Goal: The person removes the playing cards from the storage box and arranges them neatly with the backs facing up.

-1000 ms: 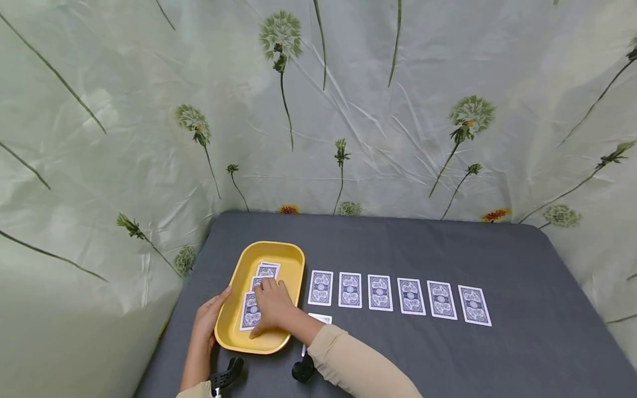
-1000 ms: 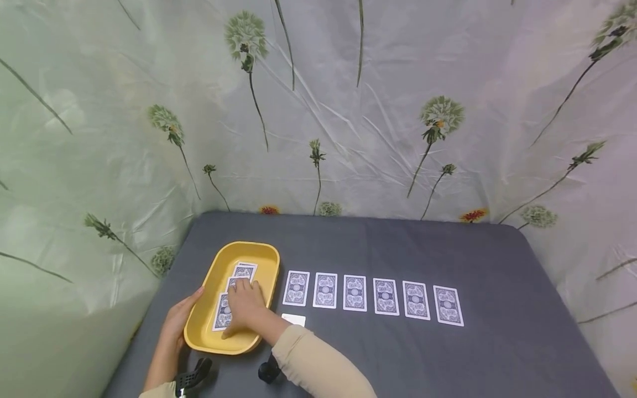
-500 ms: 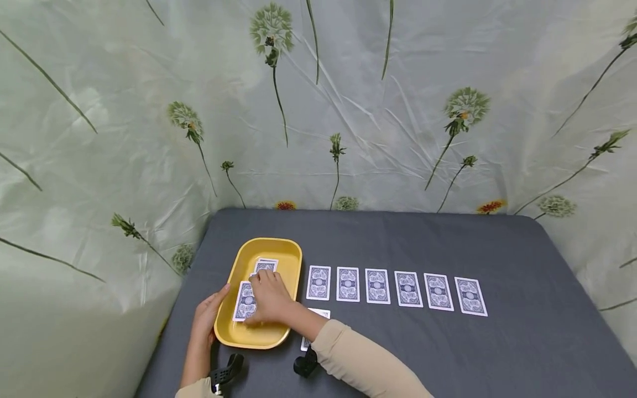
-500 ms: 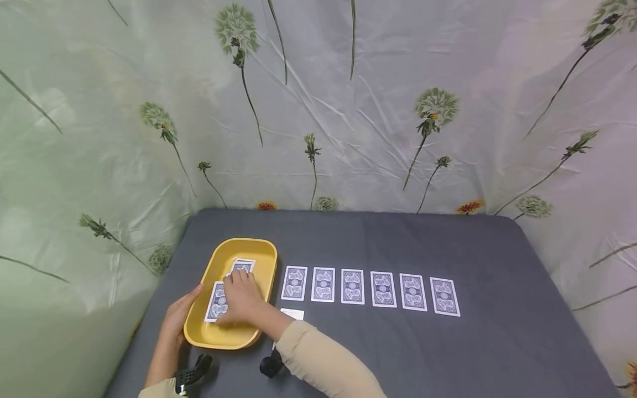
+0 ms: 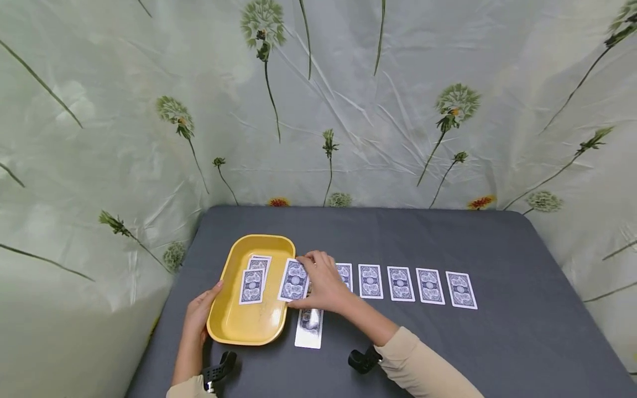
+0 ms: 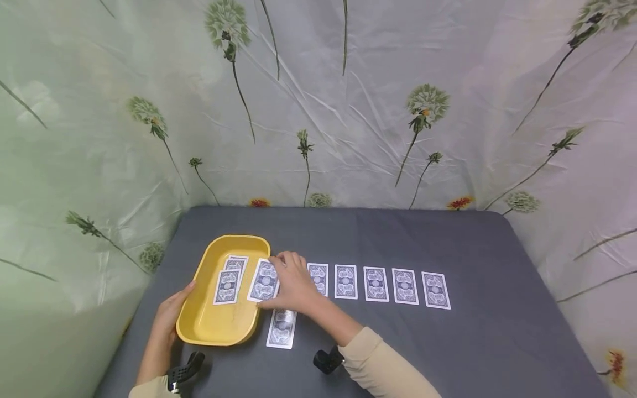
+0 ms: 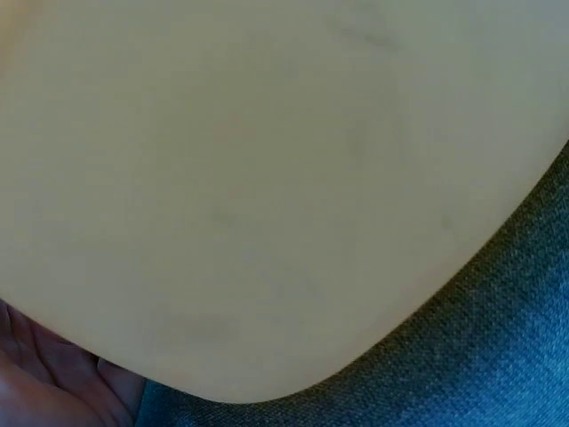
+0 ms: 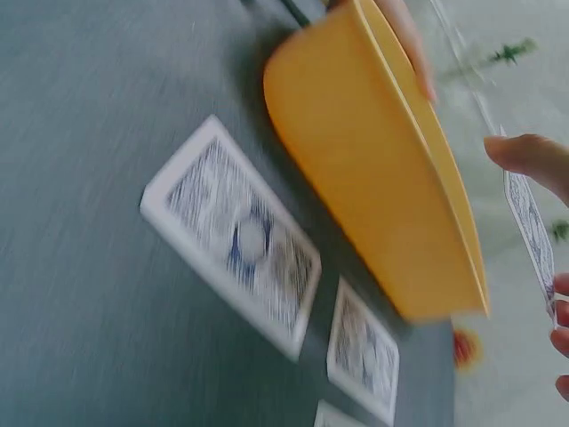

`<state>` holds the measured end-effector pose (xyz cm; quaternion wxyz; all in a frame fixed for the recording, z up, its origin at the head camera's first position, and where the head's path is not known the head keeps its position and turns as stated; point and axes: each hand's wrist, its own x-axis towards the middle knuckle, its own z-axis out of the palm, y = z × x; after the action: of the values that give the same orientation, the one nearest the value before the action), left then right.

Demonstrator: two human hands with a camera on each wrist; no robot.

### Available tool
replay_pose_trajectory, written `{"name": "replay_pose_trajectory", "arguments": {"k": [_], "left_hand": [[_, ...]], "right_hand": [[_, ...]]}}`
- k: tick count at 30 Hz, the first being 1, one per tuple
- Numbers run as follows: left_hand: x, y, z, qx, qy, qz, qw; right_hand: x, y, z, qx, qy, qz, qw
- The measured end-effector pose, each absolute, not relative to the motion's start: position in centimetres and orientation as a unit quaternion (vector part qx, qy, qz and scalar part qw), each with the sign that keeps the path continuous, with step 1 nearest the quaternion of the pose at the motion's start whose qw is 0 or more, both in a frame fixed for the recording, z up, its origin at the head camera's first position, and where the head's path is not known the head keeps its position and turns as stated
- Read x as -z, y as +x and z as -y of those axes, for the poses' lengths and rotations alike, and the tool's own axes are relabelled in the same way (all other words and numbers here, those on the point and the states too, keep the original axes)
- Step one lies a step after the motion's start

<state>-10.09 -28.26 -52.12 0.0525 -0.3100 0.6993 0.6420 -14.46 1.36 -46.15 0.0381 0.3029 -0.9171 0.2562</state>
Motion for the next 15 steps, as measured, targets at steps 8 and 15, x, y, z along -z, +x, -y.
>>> {"name": "replay_pose_trajectory", "arguments": {"k": [8, 15], "left_hand": [[51.6, -10.3, 28.5, -0.658, -0.292, -0.693, 0.046], [51.7, -10.1, 28.6, -0.638, -0.312, -0.702, 0.059]], "right_hand": [[47.3, -12.8, -7.2, -0.260, 0.274, 0.925, 0.029], [50.2, -10.4, -9.6, -0.233, 0.287, 0.929, 0.012]]}}
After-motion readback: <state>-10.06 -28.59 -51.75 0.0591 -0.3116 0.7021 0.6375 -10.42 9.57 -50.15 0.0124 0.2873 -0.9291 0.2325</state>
